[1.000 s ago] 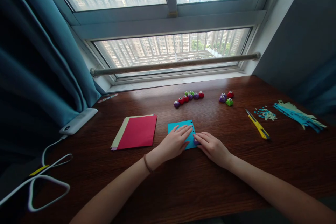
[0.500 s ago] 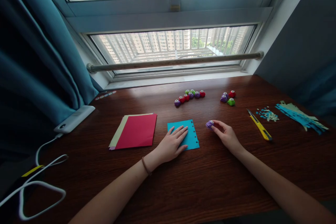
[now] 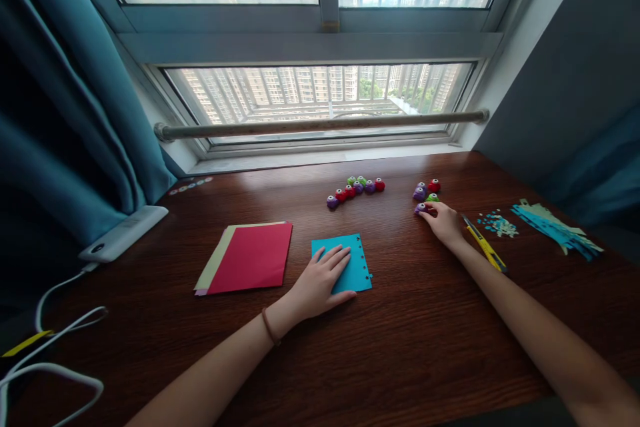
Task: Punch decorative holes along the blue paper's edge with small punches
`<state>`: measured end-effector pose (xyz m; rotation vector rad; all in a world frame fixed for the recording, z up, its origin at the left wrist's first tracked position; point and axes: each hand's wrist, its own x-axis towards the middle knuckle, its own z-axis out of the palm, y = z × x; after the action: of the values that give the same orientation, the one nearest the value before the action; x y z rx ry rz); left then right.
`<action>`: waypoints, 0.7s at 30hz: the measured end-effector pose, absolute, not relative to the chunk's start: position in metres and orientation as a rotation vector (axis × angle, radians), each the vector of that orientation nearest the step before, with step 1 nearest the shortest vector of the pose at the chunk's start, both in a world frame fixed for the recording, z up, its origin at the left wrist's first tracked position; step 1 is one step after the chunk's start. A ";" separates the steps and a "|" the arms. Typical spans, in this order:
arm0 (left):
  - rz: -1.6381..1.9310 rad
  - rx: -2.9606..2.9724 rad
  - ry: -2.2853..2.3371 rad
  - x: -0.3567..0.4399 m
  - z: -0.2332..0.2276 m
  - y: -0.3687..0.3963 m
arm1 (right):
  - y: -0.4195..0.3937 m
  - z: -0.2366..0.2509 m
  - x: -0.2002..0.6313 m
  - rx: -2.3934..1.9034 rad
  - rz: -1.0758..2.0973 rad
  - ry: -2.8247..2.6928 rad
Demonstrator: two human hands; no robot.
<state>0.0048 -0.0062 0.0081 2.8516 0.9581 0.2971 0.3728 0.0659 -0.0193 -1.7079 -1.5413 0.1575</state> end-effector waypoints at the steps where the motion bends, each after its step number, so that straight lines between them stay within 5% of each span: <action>1: 0.291 2.852 0.961 0.005 0.008 -0.006 | 0.071 -0.019 0.375 -1.739 0.131 -1.542; 14: 0.304 2.826 0.995 0.006 0.009 -0.007 | 0.077 -0.006 0.369 -1.957 0.011 -1.346; 21: 0.307 2.842 1.037 0.007 0.008 -0.009 | -0.004 -0.002 0.277 -1.539 0.540 -1.863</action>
<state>0.0069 -0.0088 0.0076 2.8415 1.0370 0.3066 0.2774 -0.0038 -0.0019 -1.5392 -1.8631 0.5399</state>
